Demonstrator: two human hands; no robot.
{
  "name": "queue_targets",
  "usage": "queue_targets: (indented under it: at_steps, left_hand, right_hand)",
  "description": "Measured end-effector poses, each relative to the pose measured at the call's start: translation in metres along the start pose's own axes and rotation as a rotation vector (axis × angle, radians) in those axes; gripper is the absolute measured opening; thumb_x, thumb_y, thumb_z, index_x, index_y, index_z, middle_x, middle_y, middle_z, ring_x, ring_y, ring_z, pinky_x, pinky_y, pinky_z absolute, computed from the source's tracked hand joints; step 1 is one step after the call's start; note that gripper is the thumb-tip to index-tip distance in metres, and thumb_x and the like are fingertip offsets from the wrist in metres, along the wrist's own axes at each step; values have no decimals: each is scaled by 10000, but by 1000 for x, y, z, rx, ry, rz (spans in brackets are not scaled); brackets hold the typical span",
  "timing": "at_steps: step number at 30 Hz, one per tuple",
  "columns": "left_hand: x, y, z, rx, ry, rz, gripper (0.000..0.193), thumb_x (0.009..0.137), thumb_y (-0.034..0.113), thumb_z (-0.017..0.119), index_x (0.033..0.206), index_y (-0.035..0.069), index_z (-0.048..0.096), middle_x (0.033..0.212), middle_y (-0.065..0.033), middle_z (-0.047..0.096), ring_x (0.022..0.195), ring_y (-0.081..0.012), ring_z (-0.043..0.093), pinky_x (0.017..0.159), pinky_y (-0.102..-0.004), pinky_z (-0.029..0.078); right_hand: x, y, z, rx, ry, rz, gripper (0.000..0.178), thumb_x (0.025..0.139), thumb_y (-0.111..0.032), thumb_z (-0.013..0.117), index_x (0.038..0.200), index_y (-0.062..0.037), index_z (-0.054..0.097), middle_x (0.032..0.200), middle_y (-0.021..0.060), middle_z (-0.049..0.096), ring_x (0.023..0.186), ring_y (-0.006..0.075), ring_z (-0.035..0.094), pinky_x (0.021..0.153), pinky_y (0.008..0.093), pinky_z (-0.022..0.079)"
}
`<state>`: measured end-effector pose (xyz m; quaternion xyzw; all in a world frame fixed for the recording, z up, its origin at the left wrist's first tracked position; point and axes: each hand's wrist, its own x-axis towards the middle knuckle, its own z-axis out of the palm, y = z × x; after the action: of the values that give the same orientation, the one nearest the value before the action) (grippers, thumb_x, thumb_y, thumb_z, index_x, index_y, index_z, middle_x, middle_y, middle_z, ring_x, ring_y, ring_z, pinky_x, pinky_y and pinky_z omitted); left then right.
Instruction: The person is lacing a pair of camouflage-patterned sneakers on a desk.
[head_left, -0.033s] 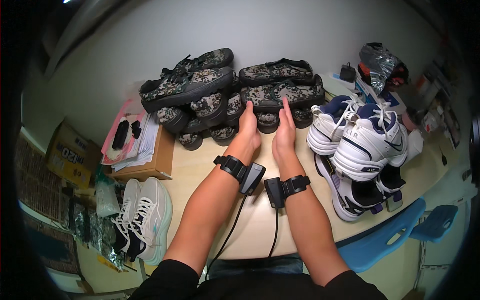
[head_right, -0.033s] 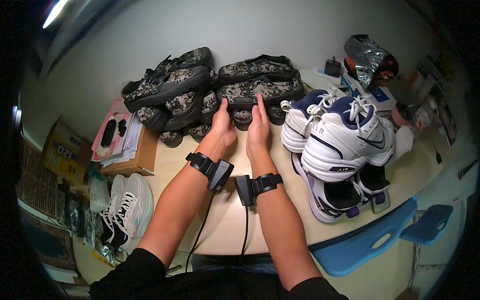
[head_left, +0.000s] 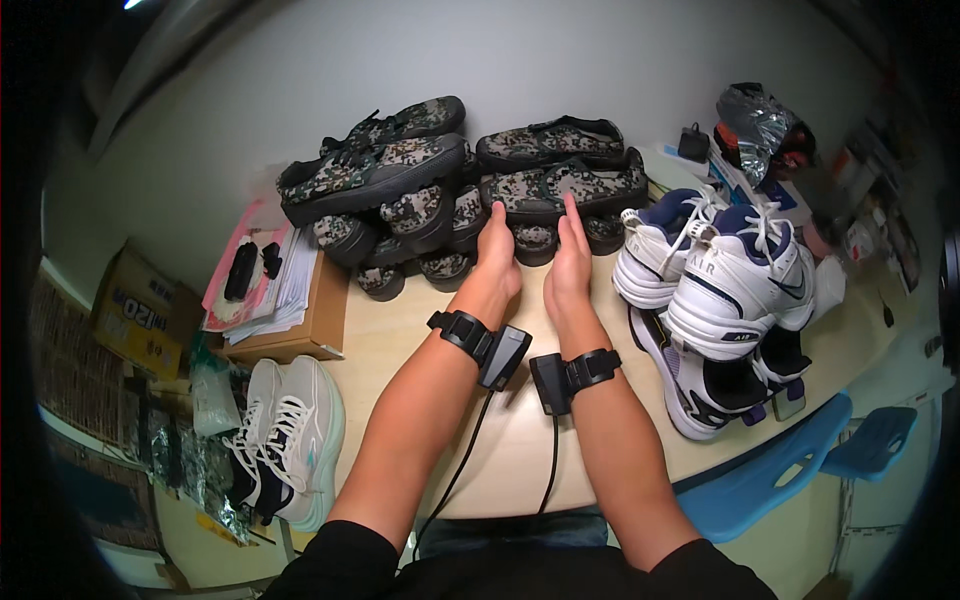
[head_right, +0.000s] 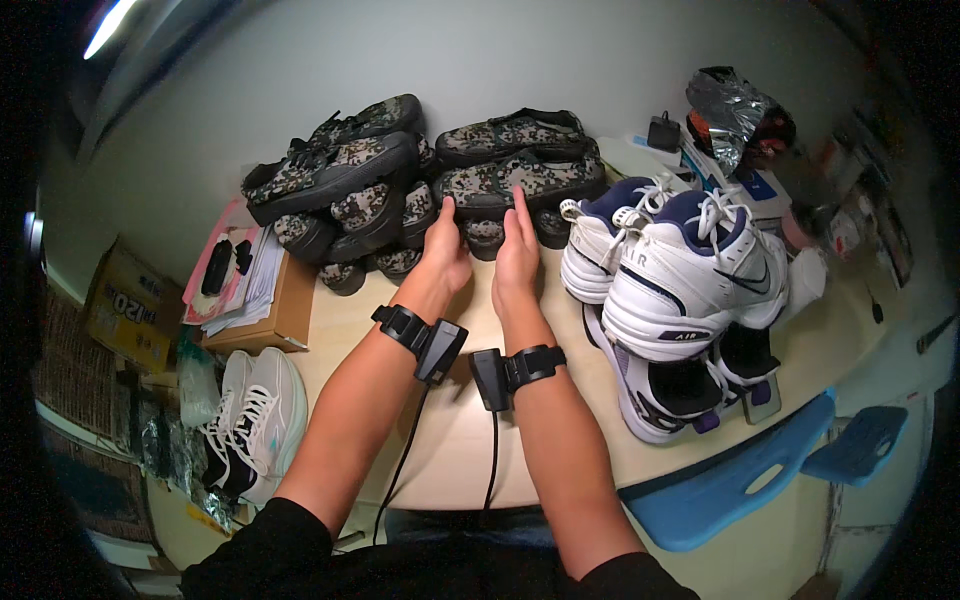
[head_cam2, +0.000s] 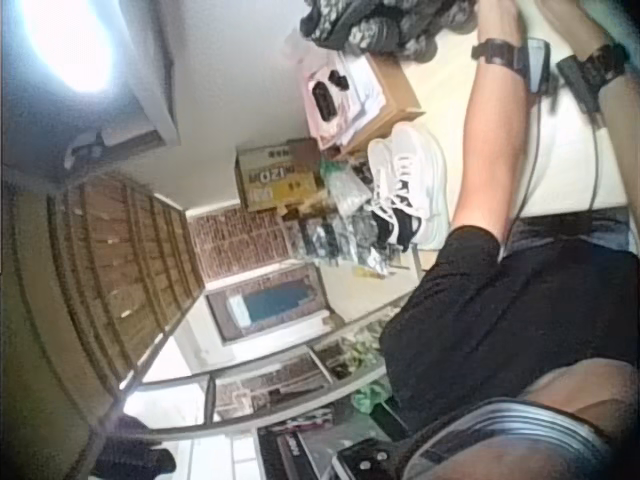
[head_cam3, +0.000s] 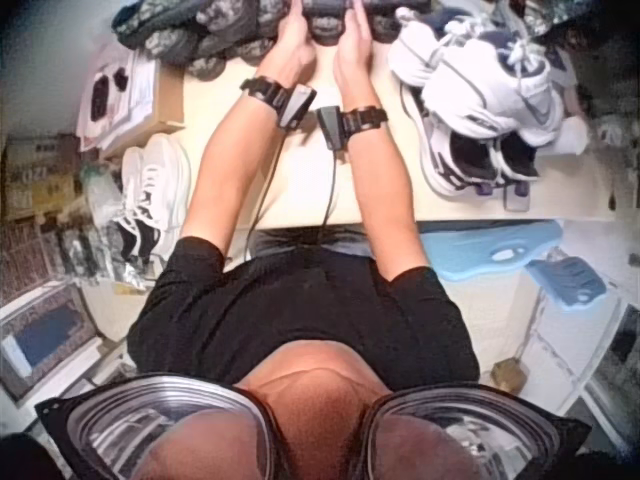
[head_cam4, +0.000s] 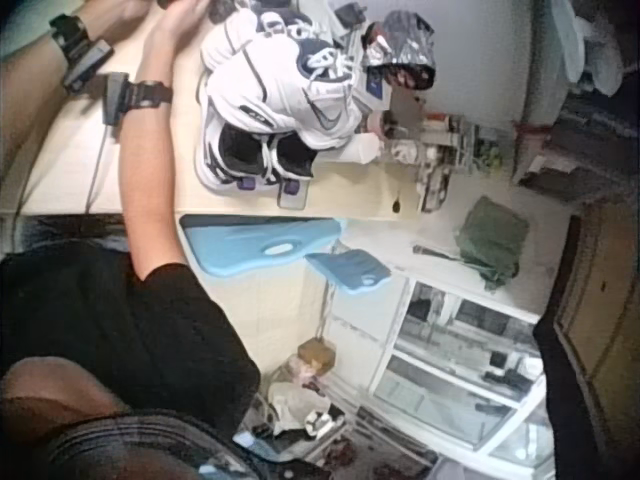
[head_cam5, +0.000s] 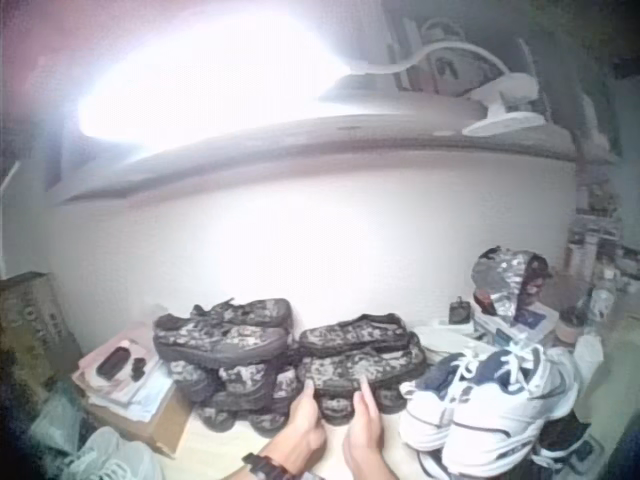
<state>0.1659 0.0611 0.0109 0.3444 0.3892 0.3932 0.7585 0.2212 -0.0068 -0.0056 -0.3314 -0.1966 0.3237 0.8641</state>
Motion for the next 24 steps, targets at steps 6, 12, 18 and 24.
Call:
queue_targets:
  at_steps: [6, 12, 18, 24]
  left_hand:
    - [-14, -1, -17, 14, -25, -95, 498, 932, 420, 492, 1236, 30, 432, 1263, -110, 486, 1109, -202, 460, 1007, -352, 295]
    - [-79, 31, -47, -120, -37, -163, 242, 914, 221, 495, 1075, 44, 526, 860, -60, 572, 799, -204, 548, 779, -327, 449]
    - [-115, 50, -63, -154, -360, -72, 245, 909, 168, 478, 1057, -17, 541, 922, -123, 616, 855, -242, 609, 806, -352, 492]
    - [-139, 76, -57, -58, -662, -6, 295, 905, 215, 487, 1075, -18, 550, 944, -137, 623, 858, -240, 615, 789, -357, 504]
  right_hand:
    - [-25, -29, 9, -57, 43, 133, 501, 919, -125, 500, 1397, -48, 368, 1447, 128, 335, 1318, 200, 309, 1076, 291, 214]
    - [-147, -133, 2, -249, -431, 341, 319, 919, -122, 488, 1177, 62, 526, 1089, 187, 608, 980, 224, 604, 909, 364, 440]
    - [-172, -265, -122, 140, -522, -134, 198, 939, -220, 489, 982, -43, 568, 962, 114, 614, 747, 216, 612, 707, 355, 494]
    - [-151, -295, -298, -1709, 392, -266, 373, 864, -153, 599, 1208, -33, 521, 1125, 130, 569, 987, 260, 566, 894, 335, 428]
